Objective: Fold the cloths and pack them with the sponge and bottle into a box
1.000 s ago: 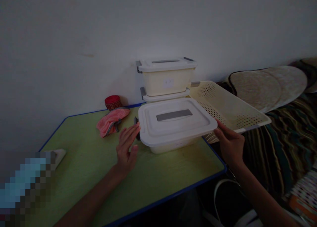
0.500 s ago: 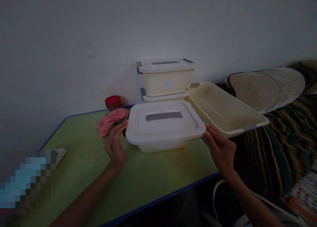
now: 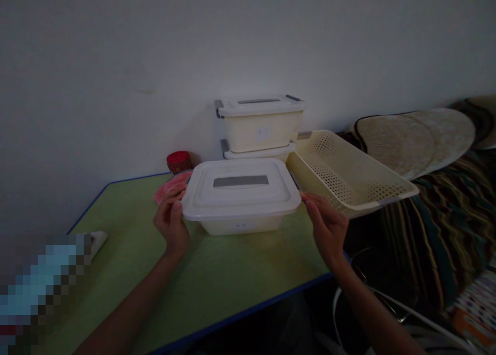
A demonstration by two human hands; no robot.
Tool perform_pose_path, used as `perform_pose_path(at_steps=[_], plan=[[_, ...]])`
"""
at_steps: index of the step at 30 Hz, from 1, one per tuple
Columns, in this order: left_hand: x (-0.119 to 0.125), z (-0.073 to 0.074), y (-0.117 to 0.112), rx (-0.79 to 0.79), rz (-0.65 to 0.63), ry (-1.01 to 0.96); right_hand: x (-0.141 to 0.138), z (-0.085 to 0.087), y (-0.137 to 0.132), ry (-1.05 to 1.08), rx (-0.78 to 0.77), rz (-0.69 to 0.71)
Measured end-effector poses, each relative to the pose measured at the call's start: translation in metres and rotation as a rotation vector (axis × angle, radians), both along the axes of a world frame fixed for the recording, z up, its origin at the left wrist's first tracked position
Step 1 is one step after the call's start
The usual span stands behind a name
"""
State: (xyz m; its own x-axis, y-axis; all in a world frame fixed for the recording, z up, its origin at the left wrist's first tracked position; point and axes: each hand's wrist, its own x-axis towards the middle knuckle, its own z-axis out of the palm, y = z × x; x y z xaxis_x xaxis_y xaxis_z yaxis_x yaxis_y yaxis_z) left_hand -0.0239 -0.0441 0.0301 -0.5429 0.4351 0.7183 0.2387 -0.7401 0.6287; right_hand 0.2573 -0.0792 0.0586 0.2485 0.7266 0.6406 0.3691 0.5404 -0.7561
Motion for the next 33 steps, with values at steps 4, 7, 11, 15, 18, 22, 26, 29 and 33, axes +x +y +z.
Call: perform_pose_path(at_steps=[4, 7, 11, 15, 18, 22, 26, 29, 33], plan=[[-0.002, 0.000, 0.000, -0.063, 0.006, -0.004, -0.008, 0.008, 0.015, 0.329, -0.160, 0.031], [-0.004, 0.001, -0.001, -0.089, -0.020, -0.029, -0.016, 0.014, 0.027, 0.532, -0.309, 0.103], [-0.002, 0.006, -0.002, -0.131, -0.099, -0.070, -0.025, 0.017, 0.033, 0.604, -0.438, 0.174], [0.004, 0.011, -0.005, -0.201, -0.269, -0.264, -0.029, 0.016, 0.032, 0.600, -0.480, 0.199], [0.009, 0.016, -0.010, -0.276, -0.351, -0.372, -0.029, 0.016, 0.031, 0.609, -0.454, 0.186], [0.013, 0.021, -0.015, -0.302, -0.406, -0.406, -0.029, 0.018, 0.029, 0.598, -0.418, 0.200], [0.011, 0.020, -0.015, -0.325, -0.386, -0.430, -0.028, 0.020, 0.028, 0.503, -0.367, 0.198], [0.008, 0.019, -0.013, -0.318, -0.394, -0.385, -0.027, 0.020, 0.028, 0.391, -0.335, 0.191], [0.003, 0.020, -0.012, -0.304, -0.429, -0.275, -0.025, 0.019, 0.029, 0.287, -0.310, 0.193]])
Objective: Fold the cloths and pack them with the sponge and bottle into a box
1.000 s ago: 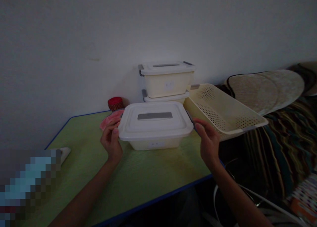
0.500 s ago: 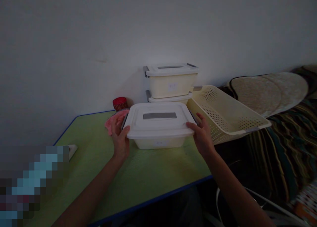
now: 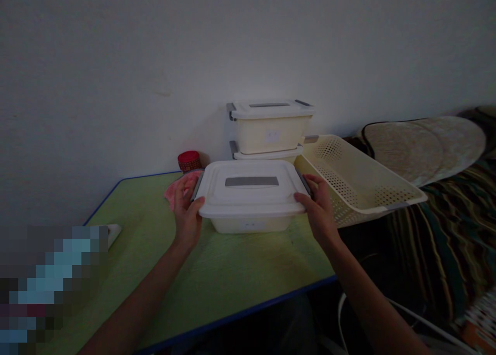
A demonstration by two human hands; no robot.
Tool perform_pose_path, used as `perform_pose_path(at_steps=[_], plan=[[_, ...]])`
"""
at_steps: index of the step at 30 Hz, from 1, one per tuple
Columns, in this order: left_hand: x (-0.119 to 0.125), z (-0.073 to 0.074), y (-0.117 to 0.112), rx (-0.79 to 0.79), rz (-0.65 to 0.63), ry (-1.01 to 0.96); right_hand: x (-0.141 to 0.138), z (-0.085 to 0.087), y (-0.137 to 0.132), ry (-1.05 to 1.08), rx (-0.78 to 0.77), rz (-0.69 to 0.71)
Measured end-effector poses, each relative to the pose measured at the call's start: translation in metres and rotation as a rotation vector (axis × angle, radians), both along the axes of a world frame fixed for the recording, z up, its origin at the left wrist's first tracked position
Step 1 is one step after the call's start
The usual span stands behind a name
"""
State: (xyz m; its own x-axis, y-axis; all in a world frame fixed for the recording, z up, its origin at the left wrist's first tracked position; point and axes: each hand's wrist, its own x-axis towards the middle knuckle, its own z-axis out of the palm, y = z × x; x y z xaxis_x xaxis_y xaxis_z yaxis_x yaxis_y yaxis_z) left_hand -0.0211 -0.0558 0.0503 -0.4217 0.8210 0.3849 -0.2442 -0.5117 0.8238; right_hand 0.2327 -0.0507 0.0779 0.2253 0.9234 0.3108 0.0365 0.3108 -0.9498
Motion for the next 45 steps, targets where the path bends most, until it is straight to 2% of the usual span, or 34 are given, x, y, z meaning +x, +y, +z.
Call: perform_pose_path(at_steps=[10, 24, 35, 45], plan=[[-0.002, 0.005, -0.002, -0.072, -0.046, -0.004, 0.002, 0.003, 0.002, -0.056, 0.011, 0.037], [-0.009, -0.003, 0.002, -0.061, -0.041, 0.071, 0.005, 0.004, 0.003, -0.108, 0.008, 0.058], [-0.007, 0.000, -0.001, -0.079, -0.050, 0.057, 0.007, 0.003, 0.007, -0.149, 0.025, 0.054], [-0.009, -0.006, 0.001, 0.001, -0.059, 0.160, 0.007, 0.005, 0.011, -0.156, 0.042, 0.062]])
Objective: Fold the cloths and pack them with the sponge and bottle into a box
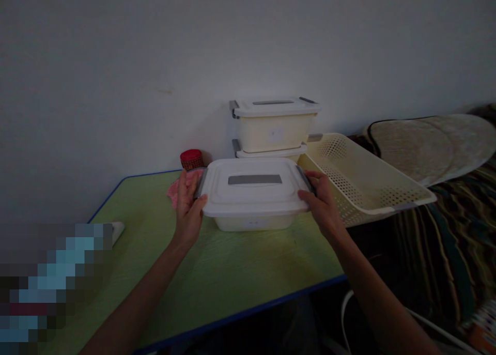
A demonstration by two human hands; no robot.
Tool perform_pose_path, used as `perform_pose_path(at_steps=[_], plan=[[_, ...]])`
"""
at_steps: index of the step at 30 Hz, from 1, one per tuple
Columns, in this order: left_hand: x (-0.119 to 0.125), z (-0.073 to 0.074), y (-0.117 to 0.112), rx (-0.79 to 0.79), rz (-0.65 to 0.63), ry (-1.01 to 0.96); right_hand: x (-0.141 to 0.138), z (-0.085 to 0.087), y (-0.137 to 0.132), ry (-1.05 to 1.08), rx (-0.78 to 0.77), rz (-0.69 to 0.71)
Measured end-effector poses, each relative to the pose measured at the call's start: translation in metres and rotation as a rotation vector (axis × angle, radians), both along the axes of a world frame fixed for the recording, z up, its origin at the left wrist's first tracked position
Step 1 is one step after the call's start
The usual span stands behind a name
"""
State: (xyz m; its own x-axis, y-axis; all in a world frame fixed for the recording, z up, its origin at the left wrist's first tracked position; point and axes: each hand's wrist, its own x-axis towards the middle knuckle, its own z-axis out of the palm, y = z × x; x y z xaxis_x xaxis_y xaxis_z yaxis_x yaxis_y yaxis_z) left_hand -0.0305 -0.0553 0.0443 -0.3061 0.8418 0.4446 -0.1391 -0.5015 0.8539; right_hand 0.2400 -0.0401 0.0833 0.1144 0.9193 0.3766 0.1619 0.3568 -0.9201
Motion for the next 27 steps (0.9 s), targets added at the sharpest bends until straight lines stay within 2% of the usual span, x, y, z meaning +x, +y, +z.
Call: perform_pose_path(at_steps=[13, 21, 24, 27], plan=[[-0.004, 0.001, 0.000, 0.073, -0.021, 0.090, 0.000, 0.002, 0.004, 0.004, -0.003, 0.021], [-0.006, 0.003, 0.000, 0.089, -0.030, 0.137, -0.003, 0.001, 0.004, 0.013, 0.061, 0.047], [-0.003, 0.007, -0.003, 0.098, -0.031, 0.145, -0.003, 0.001, 0.004, -0.005, 0.061, 0.041], [0.004, 0.015, -0.008, 0.174, -0.021, 0.207, -0.003, 0.001, 0.006, -0.012, 0.072, 0.037]])
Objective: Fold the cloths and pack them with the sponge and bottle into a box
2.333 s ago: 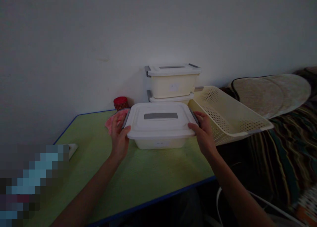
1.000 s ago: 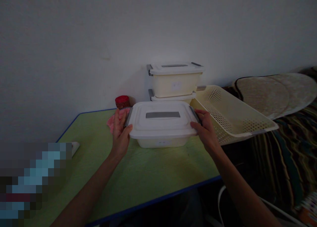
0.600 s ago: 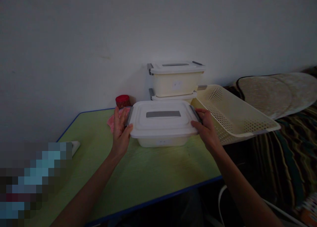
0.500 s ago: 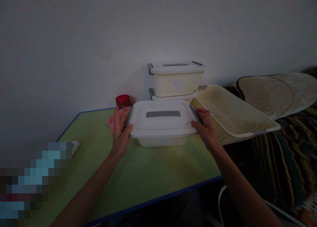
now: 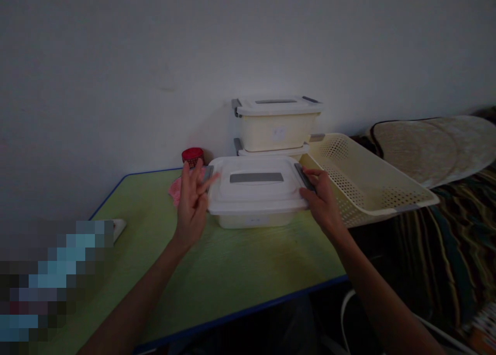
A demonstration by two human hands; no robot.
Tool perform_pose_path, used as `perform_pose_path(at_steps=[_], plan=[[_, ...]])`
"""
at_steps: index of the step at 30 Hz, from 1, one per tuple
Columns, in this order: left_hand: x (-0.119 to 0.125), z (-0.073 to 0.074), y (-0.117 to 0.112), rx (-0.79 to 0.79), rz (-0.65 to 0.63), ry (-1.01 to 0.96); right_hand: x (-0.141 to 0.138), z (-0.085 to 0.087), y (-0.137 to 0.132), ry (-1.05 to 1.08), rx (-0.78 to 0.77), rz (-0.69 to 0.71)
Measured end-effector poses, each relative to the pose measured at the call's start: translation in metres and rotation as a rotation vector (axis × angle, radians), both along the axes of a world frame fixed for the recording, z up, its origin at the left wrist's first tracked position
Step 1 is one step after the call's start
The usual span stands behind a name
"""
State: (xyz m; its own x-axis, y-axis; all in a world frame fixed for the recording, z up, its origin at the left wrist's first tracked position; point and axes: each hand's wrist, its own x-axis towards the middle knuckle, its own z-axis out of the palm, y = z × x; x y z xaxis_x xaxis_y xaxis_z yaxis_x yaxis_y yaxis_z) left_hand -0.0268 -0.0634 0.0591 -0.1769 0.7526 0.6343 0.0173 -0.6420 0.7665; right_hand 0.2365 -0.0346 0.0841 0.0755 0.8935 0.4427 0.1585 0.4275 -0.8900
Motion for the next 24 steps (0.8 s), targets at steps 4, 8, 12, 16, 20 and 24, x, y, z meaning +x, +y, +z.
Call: perform_pose_path(at_steps=[4, 8, 12, 16, 20, 24], plan=[[0.007, 0.009, -0.004, 0.090, 0.034, 0.047, -0.001, 0.001, 0.002, 0.016, -0.015, 0.023], [0.007, 0.004, -0.001, 0.101, 0.053, 0.011, -0.001, 0.000, 0.003, 0.015, 0.002, 0.012], [0.005, -0.010, 0.006, 0.059, 0.047, -0.071, 0.001, -0.001, 0.003, -0.005, 0.007, 0.016], [0.003, -0.019, 0.010, 0.002, 0.100, -0.081, 0.002, -0.003, 0.005, -0.027, 0.033, 0.022], [0.000, -0.015, 0.010, -0.016, 0.209, 0.043, 0.004, -0.006, 0.007, -0.103, 0.055, 0.022], [-0.006, -0.010, 0.011, 0.006, 0.217, 0.178, 0.007, -0.004, 0.006, -0.231, 0.070, -0.019]])
